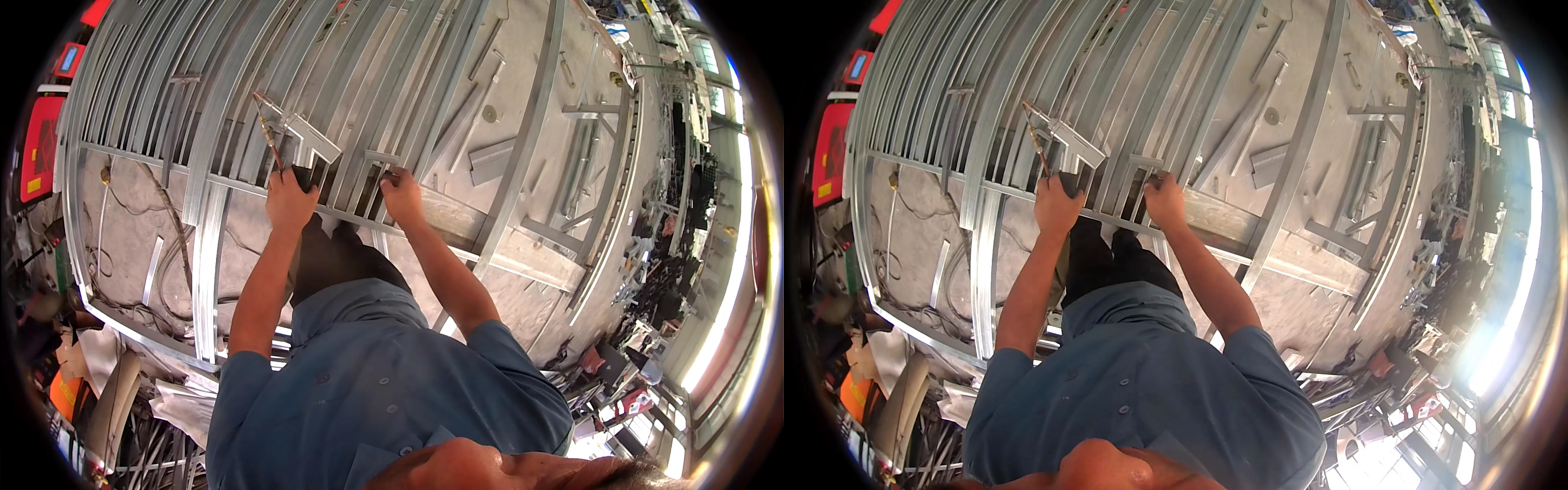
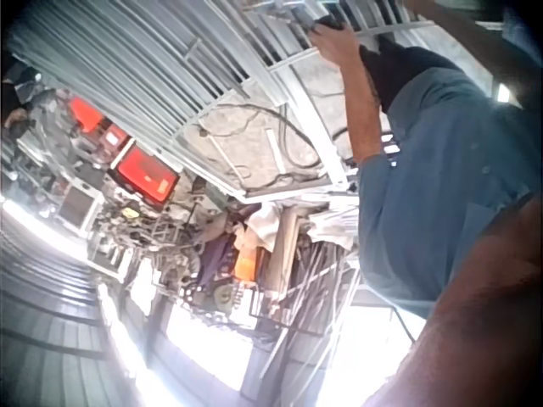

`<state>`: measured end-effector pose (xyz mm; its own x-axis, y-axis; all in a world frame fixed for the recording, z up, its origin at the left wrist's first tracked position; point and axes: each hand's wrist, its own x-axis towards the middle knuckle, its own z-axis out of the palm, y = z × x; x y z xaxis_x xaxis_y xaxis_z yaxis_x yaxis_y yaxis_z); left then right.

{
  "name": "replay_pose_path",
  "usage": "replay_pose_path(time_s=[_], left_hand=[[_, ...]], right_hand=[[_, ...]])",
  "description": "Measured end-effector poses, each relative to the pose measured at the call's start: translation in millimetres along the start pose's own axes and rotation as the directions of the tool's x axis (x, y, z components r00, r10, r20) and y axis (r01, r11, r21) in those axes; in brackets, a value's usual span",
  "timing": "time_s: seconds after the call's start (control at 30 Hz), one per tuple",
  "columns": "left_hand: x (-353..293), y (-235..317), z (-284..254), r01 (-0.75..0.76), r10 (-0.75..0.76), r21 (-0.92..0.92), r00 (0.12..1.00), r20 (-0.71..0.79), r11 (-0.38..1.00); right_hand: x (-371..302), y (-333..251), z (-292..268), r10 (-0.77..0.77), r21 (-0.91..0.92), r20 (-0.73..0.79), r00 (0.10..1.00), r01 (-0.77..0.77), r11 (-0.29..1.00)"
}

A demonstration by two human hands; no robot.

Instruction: The person positions metal bars onto a metal frame and uses a handheld welding tool to join them. The person repeatedly places bars and welds them in place, creating a grid-like structure.

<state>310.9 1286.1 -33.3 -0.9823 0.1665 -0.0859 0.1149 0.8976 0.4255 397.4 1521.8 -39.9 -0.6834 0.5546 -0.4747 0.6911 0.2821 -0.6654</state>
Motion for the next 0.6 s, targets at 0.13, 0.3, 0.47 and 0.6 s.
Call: replay_pose_path(time_s=[0.13, 0.3, 0.47, 0.6], left_hand=[[0.9, 1.5, -1.0, 0.014, -0.014, 0.004, 1.000, 0.013, 1.000], [0.5, 2.2, -2.9, 0.028, -0.028, 0.014, 0.999, 0.018, 1.000], [0.7, 10.7, -19.1, 0.083, -0.085, 0.027, 0.989, 0.118, 0.996], [-11.8, 3.1, -47.0, 0.102, -0.099, -0.010, 0.978, 0.184, 0.995]], right_hand=[[-9.7, -19.0, -5.2, -0.063, -0.009, 0.033, 0.997, 0.063, 0.998], [-11.5, -10.3, -5.0, -0.095, 0.054, 0.055, 0.994, 0.092, 0.994], [-10.3, 13.0, -1.5, -0.206, 0.077, 0.105, 0.973, 0.198, 0.977], [7.0, 4.5, -10.6, -0.261, -0.149, 0.204, 0.944, 0.293, 0.944]])
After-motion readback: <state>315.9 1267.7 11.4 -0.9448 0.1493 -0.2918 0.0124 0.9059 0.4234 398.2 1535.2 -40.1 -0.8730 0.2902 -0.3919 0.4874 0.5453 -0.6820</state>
